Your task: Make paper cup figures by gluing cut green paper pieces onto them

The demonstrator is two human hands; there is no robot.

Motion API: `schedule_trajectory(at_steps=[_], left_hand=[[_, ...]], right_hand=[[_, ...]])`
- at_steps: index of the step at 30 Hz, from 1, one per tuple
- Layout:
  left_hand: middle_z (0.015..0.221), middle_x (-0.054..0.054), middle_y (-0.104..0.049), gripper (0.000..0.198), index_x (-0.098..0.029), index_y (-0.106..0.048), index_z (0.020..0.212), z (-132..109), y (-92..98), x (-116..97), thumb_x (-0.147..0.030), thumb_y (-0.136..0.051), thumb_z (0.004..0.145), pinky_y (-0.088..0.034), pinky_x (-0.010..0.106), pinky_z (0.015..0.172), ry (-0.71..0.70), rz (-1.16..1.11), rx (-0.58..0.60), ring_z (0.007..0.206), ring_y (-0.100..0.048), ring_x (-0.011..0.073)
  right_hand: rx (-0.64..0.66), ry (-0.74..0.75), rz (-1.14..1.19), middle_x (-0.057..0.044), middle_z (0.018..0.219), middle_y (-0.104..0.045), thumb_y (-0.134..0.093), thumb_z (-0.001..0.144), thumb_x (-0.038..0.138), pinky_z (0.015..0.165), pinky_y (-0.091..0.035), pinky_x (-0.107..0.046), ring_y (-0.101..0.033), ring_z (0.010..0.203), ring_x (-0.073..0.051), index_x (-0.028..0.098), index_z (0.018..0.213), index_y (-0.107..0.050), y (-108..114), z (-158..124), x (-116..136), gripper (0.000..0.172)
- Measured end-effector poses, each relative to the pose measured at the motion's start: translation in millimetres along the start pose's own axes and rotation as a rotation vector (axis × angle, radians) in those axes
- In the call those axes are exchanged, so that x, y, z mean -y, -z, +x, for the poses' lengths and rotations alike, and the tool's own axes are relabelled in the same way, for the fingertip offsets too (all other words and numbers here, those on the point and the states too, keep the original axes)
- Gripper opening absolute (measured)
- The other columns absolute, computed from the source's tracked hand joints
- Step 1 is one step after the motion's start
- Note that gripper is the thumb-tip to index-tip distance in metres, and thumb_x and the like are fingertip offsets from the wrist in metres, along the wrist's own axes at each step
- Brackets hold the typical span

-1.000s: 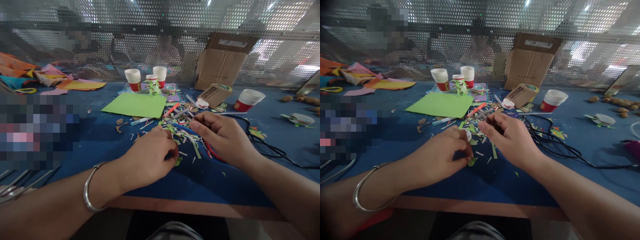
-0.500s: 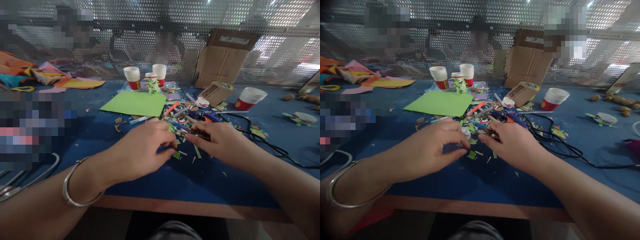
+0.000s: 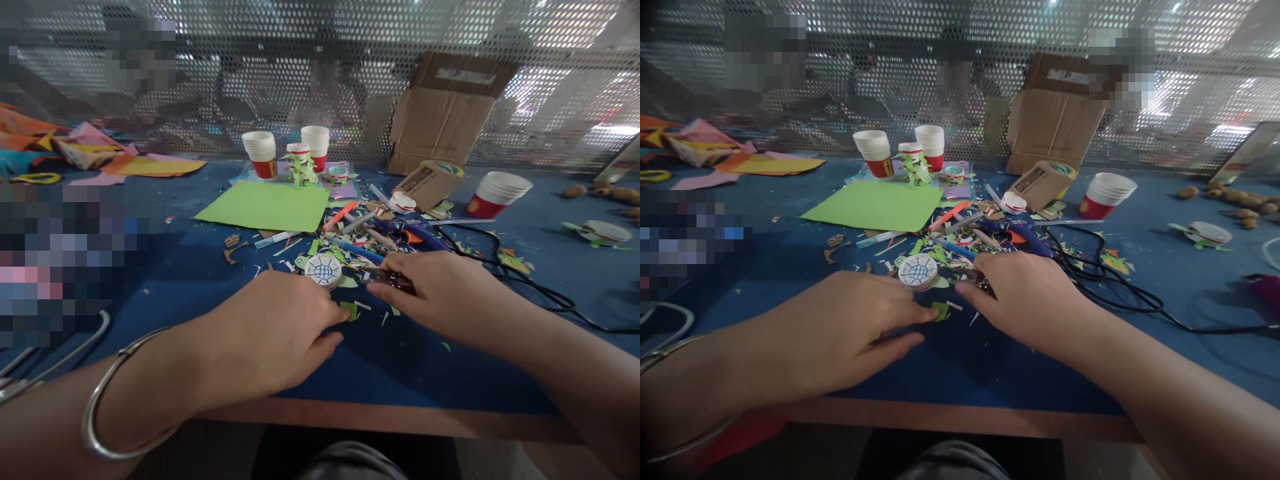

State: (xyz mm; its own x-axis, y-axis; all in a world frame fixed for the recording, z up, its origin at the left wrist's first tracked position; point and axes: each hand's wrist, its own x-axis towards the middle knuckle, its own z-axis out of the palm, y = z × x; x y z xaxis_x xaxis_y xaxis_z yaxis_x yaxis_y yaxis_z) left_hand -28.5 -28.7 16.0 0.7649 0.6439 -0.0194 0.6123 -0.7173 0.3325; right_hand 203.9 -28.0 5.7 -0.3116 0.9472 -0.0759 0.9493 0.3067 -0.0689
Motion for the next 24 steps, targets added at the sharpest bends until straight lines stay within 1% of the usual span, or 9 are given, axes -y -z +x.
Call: schedule_trajectory(at_steps=[3,6,8,10,12,14,17,19,24], left_hand=[[0.078,0.004,-0.075,0.023,-0.025,-0.08,0.084,-0.2,1.8,1.6,-0.031,-0.059,0.093,-0.043,0.032,0.064,0.001,0.037,-0.007,0.069,-0.067,0.021],[0.08,0.004,-0.072,0.028,-0.023,-0.078,0.084,1.6,6.9,9.5,-0.035,-0.056,0.097,-0.04,0.033,0.064,0.037,0.116,-0.118,0.074,-0.066,0.0216],[0.089,0.004,-0.07,0.023,-0.023,-0.077,0.095,3.5,9.6,18.4,-0.039,-0.061,0.096,-0.042,0.034,0.069,0.082,0.15,-0.231,0.083,-0.065,0.0229],[0.106,0.007,-0.068,0.034,-0.023,-0.074,0.114,5.9,10.1,28.6,-0.047,-0.069,0.09,-0.045,0.036,0.081,0.122,0.177,-0.287,0.099,-0.064,0.0266],[0.118,0.01,-0.066,0.058,-0.022,-0.067,0.131,8.8,8.6,37.5,-0.056,-0.074,0.085,-0.045,0.041,0.093,0.143,0.206,-0.258,0.112,-0.059,0.0314],[0.121,0.011,-0.067,0.069,-0.021,-0.062,0.138,11.9,6.6,43.3,-0.059,-0.075,0.082,-0.043,0.044,0.099,0.142,0.221,-0.205,0.117,-0.056,0.0341],[0.12,0.009,-0.071,0.06,-0.023,-0.065,0.134,16.0,5.7,45.9,-0.055,-0.074,0.084,-0.044,0.044,0.097,0.124,0.171,-0.151,0.115,-0.056,0.0334],[0.119,0.007,-0.071,0.049,-0.024,-0.068,0.126,17.3,7.4,45.0,-0.048,-0.074,0.084,-0.044,0.043,0.097,0.117,0.126,-0.163,0.114,-0.058,0.0322],[0.131,0.005,-0.066,0.048,-0.024,-0.061,0.128,15.7,15.1,42.1,-0.029,-0.073,0.082,-0.042,0.04,0.107,0.097,0.016,-0.351,0.123,-0.058,0.0268]], right_hand=[[0.026,-0.003,-0.043,-0.007,0.099,-0.079,-0.044,0.101,0.053,0.063,-0.034,-0.034,-0.073,0.09,-0.03,0.025,0.103,-0.069,0.1,-1.7,3.3,0.038],[0.032,-0.024,-0.083,-0.006,0.095,-0.079,-0.046,0.101,0.051,0.061,-0.032,-0.035,-0.075,0.086,-0.031,0.026,0.098,-0.067,0.8,-3.6,7.8,0.033],[0.027,-0.034,-0.112,-0.006,0.09,-0.079,-0.049,0.101,0.049,0.06,-0.031,-0.035,-0.075,0.082,-0.03,0.025,0.093,-0.066,1.3,-5.8,10.7,0.031],[0.01,-0.03,-0.136,-0.006,0.089,-0.079,-0.051,0.101,0.047,0.06,-0.033,-0.035,-0.075,0.08,-0.03,0.025,0.092,-0.066,0.7,-8.5,13.0,0.028],[-0.018,-0.009,-0.159,-0.006,0.088,-0.079,-0.05,0.101,0.045,0.06,-0.035,-0.036,-0.076,0.08,-0.031,0.024,0.093,-0.067,-1.2,-11.3,14.5,0.028],[-0.045,0.014,-0.192,-0.007,0.085,-0.079,-0.049,0.102,0.046,0.058,-0.036,-0.036,-0.076,0.077,-0.032,0.024,0.093,-0.067,-4.0,-13.7,15.1,0.029],[-0.07,0.03,-0.25,-0.007,0.08,-0.078,-0.048,0.102,0.047,0.055,-0.035,-0.035,-0.076,0.071,-0.032,0.024,0.091,-0.066,-7.2,-16.3,15.3,0.031],[-0.08,0.031,-0.272,-0.007,0.079,-0.078,-0.05,0.101,0.046,0.053,-0.034,-0.034,-0.075,0.069,-0.032,0.023,0.091,-0.067,-8.0,-17.5,15.8,0.031],[-0.129,0.108,-0.253,-0.007,0.073,-0.077,-0.055,0.099,0.04,0.051,-0.033,-0.035,-0.074,0.064,-0.03,0.021,0.085,-0.067,-9.4,-19.8,17.1,0.026]])
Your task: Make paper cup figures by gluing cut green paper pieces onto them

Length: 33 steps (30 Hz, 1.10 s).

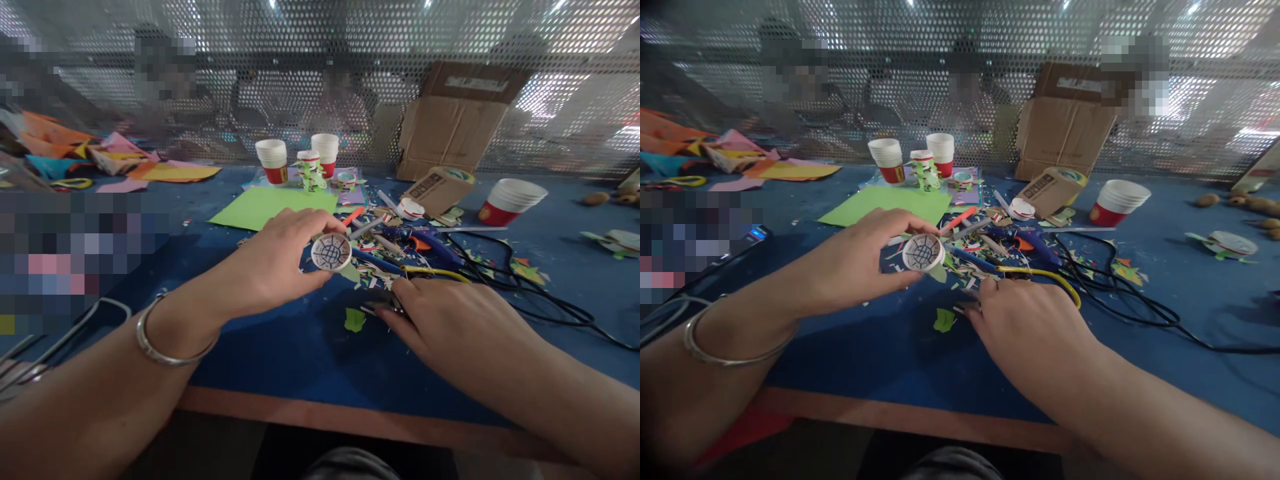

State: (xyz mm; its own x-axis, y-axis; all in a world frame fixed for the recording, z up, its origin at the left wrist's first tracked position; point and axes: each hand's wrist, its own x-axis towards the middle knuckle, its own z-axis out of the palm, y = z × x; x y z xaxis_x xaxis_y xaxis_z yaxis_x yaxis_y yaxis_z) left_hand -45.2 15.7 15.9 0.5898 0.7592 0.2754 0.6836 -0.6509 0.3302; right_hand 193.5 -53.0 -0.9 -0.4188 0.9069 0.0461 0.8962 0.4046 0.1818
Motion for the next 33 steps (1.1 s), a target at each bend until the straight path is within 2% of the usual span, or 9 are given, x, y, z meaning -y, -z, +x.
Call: schedule_trajectory(at_steps=[3,8,14,19,22,24,26,30,33], left_hand=[[0.136,0.004,-0.063,0.054,-0.025,-0.056,0.133,-0.2,3.1,-1.7,-0.02,-0.07,0.081,-0.042,0.037,0.107,-0.011,-0.083,-0.05,0.123,-0.058,0.0237],[0.136,0.003,-0.062,0.061,-0.028,-0.056,0.137,-1.1,2.4,-5.1,-0.017,-0.068,0.078,-0.038,0.044,0.106,-0.072,-0.034,-0.016,0.119,-0.05,0.0286],[0.13,0.003,-0.065,0.064,-0.032,-0.056,0.139,-3.0,-2.6,-12.0,-0.016,-0.065,0.079,-0.037,0.044,0.101,-0.183,-0.013,0.011,0.113,-0.05,0.0291],[0.132,0.002,-0.066,0.064,-0.03,-0.055,0.138,-5.3,-2.3,-22.2,-0.006,-0.057,0.079,-0.035,0.043,0.106,-0.306,-0.019,0.015,0.12,-0.053,0.0264],[0.145,0.005,-0.058,0.07,-0.029,-0.05,0.142,-8.3,-2.2,-25.6,-0.003,-0.057,0.078,-0.03,0.045,0.116,-0.321,-0.097,-0.026,0.137,-0.047,0.0274],[0.151,0.009,-0.051,0.074,-0.028,-0.043,0.147,-9.8,-4.9,-26.7,-0.009,-0.066,0.079,-0.031,0.046,0.118,-0.226,-0.272,-0.1,0.143,-0.042,0.0296],[0.146,0.012,-0.054,0.072,-0.026,-0.041,0.146,-9.2,-10.3,-27.5,-0.02,-0.073,0.082,-0.041,0.044,0.111,-0.043,-0.583,-0.115,0.136,-0.051,0.0292],[0.109,0.006,-0.07,0.039,-0.019,-0.059,0.118,-1.9,-23.2,-28.7,-0.034,-0.077,0.087,-0.053,0.035,0.09,0.315,-1.132,0.093,0.101,-0.067,0.0206],[0.098,0.003,-0.071,0.025,-0.017,-0.066,0.102,4.1,-26.7,-26.7,-0.03,-0.079,0.085,-0.052,0.03,0.085,0.418,-1.29,0.041,0.092,-0.066,0.0165]], right_hand=[[-0.048,0.036,0.021,-0.006,0.069,-0.075,-0.059,0.097,0.036,0.051,-0.033,-0.035,-0.072,0.061,-0.028,0.022,0.08,-0.067,-1.9,-1.8,0.0,0.024],[-0.066,0.006,0.125,-0.007,0.072,-0.074,-0.051,0.1,0.039,0.055,-0.037,-0.035,-0.071,0.064,-0.027,0.022,0.079,-0.067,0.4,0.1,-4.4,0.031],[-0.199,-0.046,0.542,-0.002,0.07,-0.071,-0.046,0.104,0.047,0.055,-0.038,-0.029,-0.063,0.059,-0.016,0.021,0.086,-0.066,9.5,9.8,-14.6,0.037],[-0.109,-0.073,0.824,0.002,0.069,-0.069,-0.053,0.101,0.049,0.05,-0.037,-0.026,-0.058,0.057,-0.013,0.022,0.087,-0.067,8.5,13.6,-15.6,0.033],[-0.106,-0.102,0.923,0.003,0.065,-0.067,-0.057,0.099,0.048,0.05,-0.039,-0.024,-0.056,0.056,-0.013,0.022,0.087,-0.069,8.3,14.1,-15.1,0.032],[-0.141,-0.138,0.97,0.003,0.068,-0.068,-0.058,0.099,0.047,0.051,-0.04,-0.023,-0.057,0.057,-0.012,0.021,0.09,-0.071,9.3,14.8,-14.9,0.03],[-0.173,-0.153,0.976,0.002,0.072,-0.069,-0.059,0.099,0.046,0.054,-0.041,-0.023,-0.058,0.06,-0.012,0.021,0.092,-0.073,10.6,15.8,-14.7,0.029],[-0.145,-0.106,0.991,0.002,0.073,-0.069,-0.061,0.098,0.048,0.055,-0.043,-0.022,-0.058,0.062,-0.012,0.021,0.092,-0.074,11.9,17.0,-16.1,0.03],[-0.149,-0.119,1.011,0.0,0.077,-0.074,-0.058,0.1,0.047,0.059,-0.048,-0.023,-0.065,0.064,-0.013,0.021,0.095,-0.075,11.0,17.7,-21.6,0.031]])
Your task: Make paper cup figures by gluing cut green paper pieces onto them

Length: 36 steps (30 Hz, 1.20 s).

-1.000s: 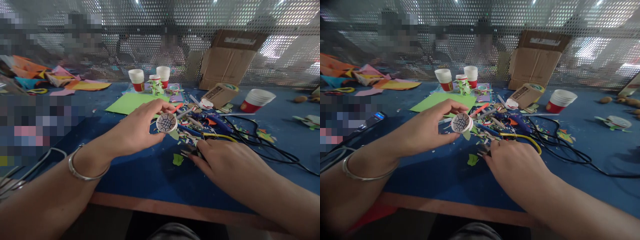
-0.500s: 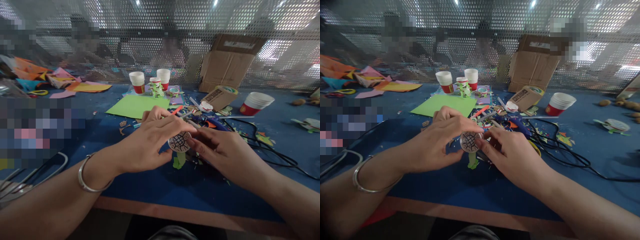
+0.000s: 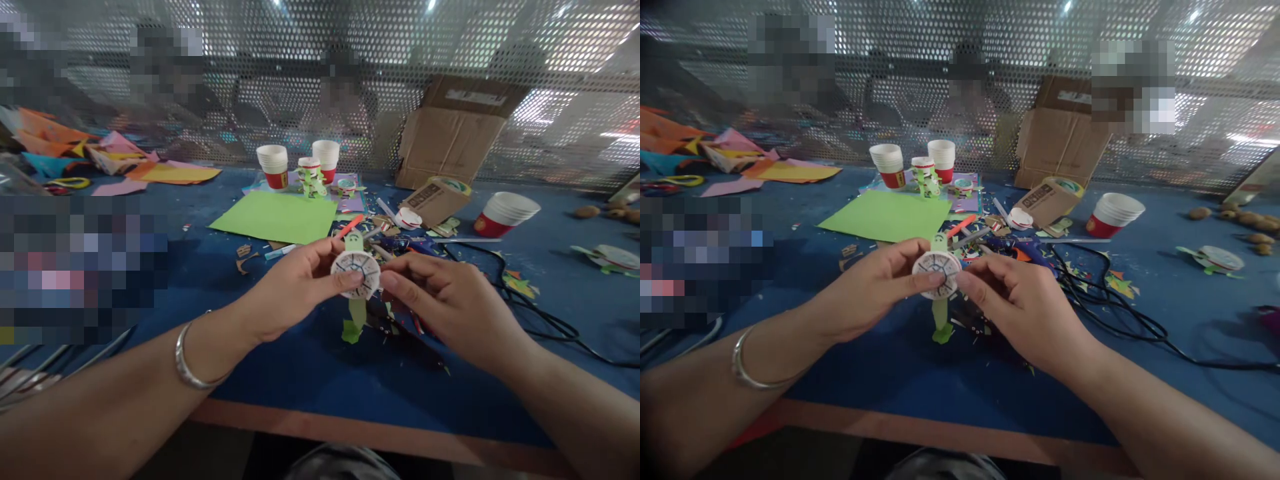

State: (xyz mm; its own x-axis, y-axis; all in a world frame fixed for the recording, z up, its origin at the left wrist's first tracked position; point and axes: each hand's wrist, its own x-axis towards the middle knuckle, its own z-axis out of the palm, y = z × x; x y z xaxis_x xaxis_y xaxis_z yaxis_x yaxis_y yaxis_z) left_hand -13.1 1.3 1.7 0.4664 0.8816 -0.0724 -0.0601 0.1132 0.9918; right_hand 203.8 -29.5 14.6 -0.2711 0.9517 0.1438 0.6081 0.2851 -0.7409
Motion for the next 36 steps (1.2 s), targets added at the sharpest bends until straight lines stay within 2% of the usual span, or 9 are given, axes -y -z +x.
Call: schedule_trajectory(at_steps=[4,9,11,14,17,22,26,31,36], left_hand=[[0.1,0.003,-0.073,0.022,-0.018,-0.07,0.104,3.6,7.2,-4.7,-0.028,-0.077,0.086,-0.051,0.025,0.073,-0.025,-0.137,-0.167,0.086,-0.066,0.0147],[0.096,0.003,-0.071,0.024,-0.017,-0.069,0.107,4.5,12.9,-6.6,-0.029,-0.077,0.087,-0.049,0.022,0.066,-0.048,-0.178,-0.221,0.082,-0.063,0.0132],[0.093,0.001,-0.07,0.026,-0.017,-0.068,0.106,4.9,13.6,-4.5,-0.027,-0.079,0.086,-0.047,0.021,0.063,-0.03,-0.162,-0.23,0.08,-0.061,0.0119],[0.093,0.0,-0.068,0.027,-0.019,-0.065,0.107,5.1,15.5,-1.8,-0.026,-0.08,0.085,-0.045,0.022,0.064,-0.017,-0.141,-0.228,0.08,-0.06,0.0115],[0.098,0.0,-0.069,0.025,-0.02,-0.065,0.107,5.2,18.4,-1.4,-0.029,-0.077,0.087,-0.046,0.025,0.07,-0.03,-0.113,-0.232,0.085,-0.061,0.0132],[0.1,0.003,-0.069,0.02,-0.02,-0.068,0.106,5.8,20.5,-3.3,-0.031,-0.071,0.09,-0.043,0.027,0.071,-0.034,-0.038,-0.242,0.087,-0.058,0.0154],[0.104,0.005,-0.069,0.012,-0.019,-0.069,0.096,7.4,20.4,-3.7,-0.022,-0.067,0.085,-0.044,0.028,0.069,-0.004,-0.086,-0.267,0.089,-0.057,0.0173],[0.103,0.005,-0.068,0.011,-0.018,-0.067,0.092,9.8,20.8,-4.0,-0.02,-0.066,0.081,-0.043,0.026,0.066,0.02,-0.167,-0.299,0.089,-0.056,0.0165],[0.097,0.004,-0.065,0.01,-0.018,-0.065,0.091,9.7,23.1,-5.0,-0.02,-0.066,0.081,-0.044,0.027,0.066,0.0,-0.176,-0.3,0.085,-0.055,0.0162]], right_hand=[[-0.17,-0.006,-0.01,-0.002,0.079,-0.077,-0.06,0.098,0.039,0.064,-0.054,-0.028,-0.073,0.068,-0.018,0.02,0.1,-0.075,7.1,5.5,-10.0,0.024],[-0.265,-0.016,-0.158,-0.004,0.087,-0.079,-0.062,0.095,0.037,0.067,-0.053,-0.031,-0.072,0.074,-0.02,0.021,0.105,-0.075,19.5,15.7,-24.4,0.022],[-0.233,-0.035,-0.305,-0.005,0.09,-0.078,-0.06,0.095,0.038,0.065,-0.05,-0.032,-0.069,0.07,-0.019,0.022,0.104,-0.074,28.0,20.5,-32.0,0.024],[-0.142,-0.134,-0.571,-0.005,0.083,-0.076,-0.059,0.093,0.041,0.064,-0.047,-0.034,-0.066,0.068,-0.021,0.023,0.095,-0.074,42.9,28.3,-48.7,0.024],[-0.063,-0.212,-0.654,-0.006,0.083,-0.075,-0.058,0.092,0.047,0.061,-0.044,-0.033,-0.067,0.07,-0.023,0.022,0.094,-0.074,54.3,35.7,-69.7,0.03],[-0.015,-0.243,-0.591,-0.006,0.08,-0.077,-0.064,0.086,0.05,0.062,-0.047,-0.032,-0.068,0.068,-0.022,0.019,0.094,-0.074,59.5,44.5,-93.6,0.034],[0.019,-0.268,-0.486,-0.005,0.078,-0.078,-0.067,0.083,0.045,0.062,-0.051,-0.031,-0.071,0.068,-0.021,0.019,0.09,-0.075,59.7,49.5,-96.5,0.029],[0.005,-0.336,-0.332,-0.005,0.073,-0.076,-0.076,0.074,0.035,0.064,-0.051,-0.032,-0.07,0.068,-0.021,0.017,0.083,-0.074,61.8,52.3,-93.8,0.02],[-0.068,-0.426,-0.068,-0.004,0.071,-0.071,-0.061,0.088,0.039,0.055,-0.045,-0.029,-0.061,0.056,-0.014,0.019,0.088,-0.071,62.6,48.4,-82.0,0.023]])
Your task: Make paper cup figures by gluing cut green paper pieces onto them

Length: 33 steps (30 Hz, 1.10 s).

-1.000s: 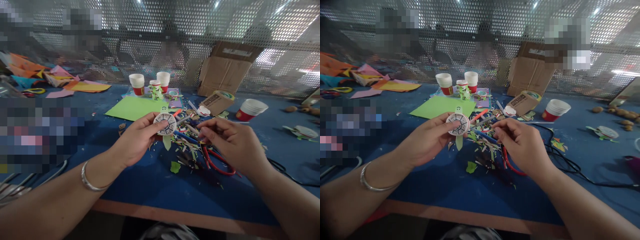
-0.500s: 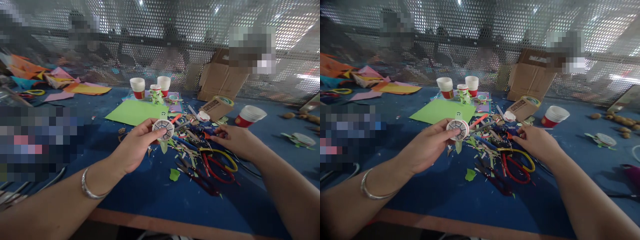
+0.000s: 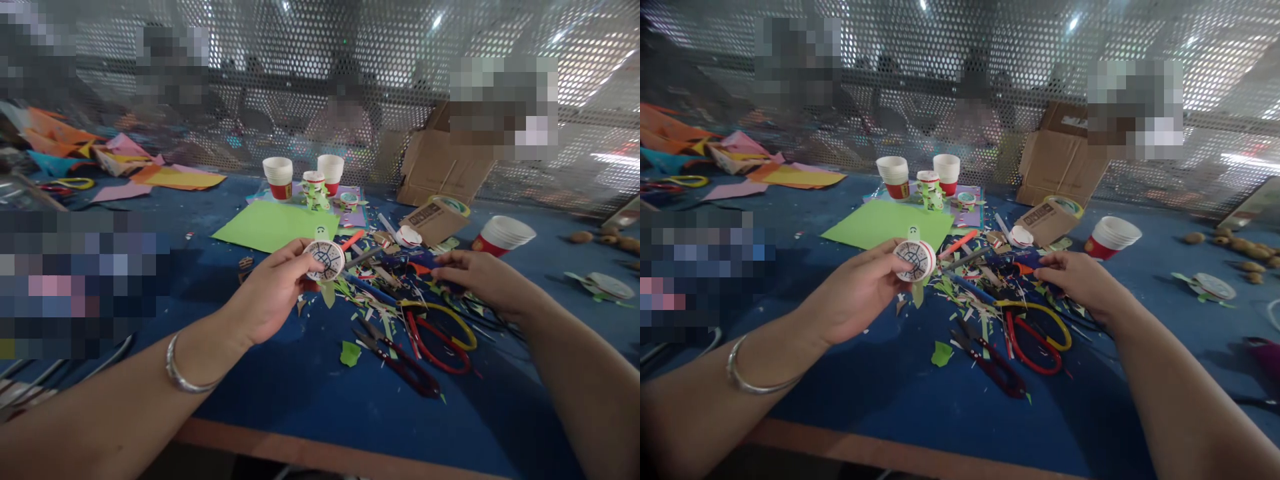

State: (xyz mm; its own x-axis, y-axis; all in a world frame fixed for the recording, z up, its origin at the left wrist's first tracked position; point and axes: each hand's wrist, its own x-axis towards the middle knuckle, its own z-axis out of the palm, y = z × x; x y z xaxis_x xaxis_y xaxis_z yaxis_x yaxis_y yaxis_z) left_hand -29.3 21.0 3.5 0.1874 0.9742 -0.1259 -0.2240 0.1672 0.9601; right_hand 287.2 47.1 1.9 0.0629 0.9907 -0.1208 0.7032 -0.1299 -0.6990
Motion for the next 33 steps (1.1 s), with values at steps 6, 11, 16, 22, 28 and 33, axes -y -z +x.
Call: schedule_trajectory(at_steps=[6,11,16,22,28,33], left_hand=[[0.095,0.004,-0.063,0.015,-0.017,-0.064,0.093,1.6,0.2,0.7,-0.017,-0.064,0.078,-0.044,0.025,0.066,0.027,-0.067,-0.021,0.084,-0.054,0.0154],[0.095,0.005,-0.063,0.017,-0.015,-0.064,0.091,2.7,-2.3,4.0,-0.015,-0.061,0.074,-0.045,0.026,0.064,0.075,-0.106,-0.033,0.084,-0.055,0.0162],[0.089,0.005,-0.06,0.01,-0.015,-0.062,0.082,4.3,-2.9,4.0,-0.011,-0.057,0.075,-0.044,0.025,0.064,0.1,-0.15,-0.031,0.08,-0.053,0.0157],[0.074,0.004,-0.054,0.018,-0.015,-0.059,0.069,3.9,-5.6,4.2,-0.007,-0.047,0.079,-0.044,0.024,0.063,0.156,-0.156,0.097,0.07,-0.049,0.0148],[0.069,0.001,-0.05,0.024,-0.014,-0.056,0.063,3.7,-8.9,8.9,-0.006,-0.048,0.084,-0.044,0.022,0.06,0.152,-0.234,0.147,0.064,-0.046,0.0117],[0.065,-0.001,-0.052,0.022,-0.015,-0.057,0.065,4.5,-6.5,12.7,-0.002,-0.05,0.081,-0.045,0.019,0.058,0.159,-0.294,0.087,0.06,-0.048,0.0099]], right_hand=[[0.087,-0.124,0.516,0.001,0.064,-0.06,-0.063,0.088,0.037,0.045,-0.034,-0.022,-0.055,0.052,-0.009,0.022,0.076,-0.063,8.2,-11.7,12.0,0.019],[0.154,-0.154,0.822,0.002,0.064,-0.055,-0.09,0.057,0.038,0.041,-0.037,-0.016,-0.048,0.055,-0.008,0.019,0.072,-0.062,8.3,-14.3,14.8,0.037],[0.197,-0.096,1.03,0.003,0.072,-0.049,-0.094,0.059,0.041,0.05,-0.046,-0.015,-0.04,0.056,-0.004,0.017,0.077,-0.064,3.2,-20.9,20.0,0.042],[0.175,0.021,1.129,0.004,0.072,-0.044,-0.094,0.063,0.032,0.053,-0.048,-0.016,-0.041,0.06,-0.006,0.016,0.083,-0.071,-1.8,-26.4,24.8,0.035],[0.261,0.081,1.148,0.002,0.074,-0.046,-0.089,0.071,0.032,0.052,-0.048,-0.017,-0.042,0.059,-0.006,0.016,0.091,-0.075,-11.5,-33.7,27.5,0.03],[0.406,0.102,1.079,0.001,0.067,-0.046,-0.081,0.08,0.04,0.036,-0.03,-0.019,-0.037,0.054,-0.011,0.022,0.094,-0.076,-17.2,-41.9,28.0,0.023]])
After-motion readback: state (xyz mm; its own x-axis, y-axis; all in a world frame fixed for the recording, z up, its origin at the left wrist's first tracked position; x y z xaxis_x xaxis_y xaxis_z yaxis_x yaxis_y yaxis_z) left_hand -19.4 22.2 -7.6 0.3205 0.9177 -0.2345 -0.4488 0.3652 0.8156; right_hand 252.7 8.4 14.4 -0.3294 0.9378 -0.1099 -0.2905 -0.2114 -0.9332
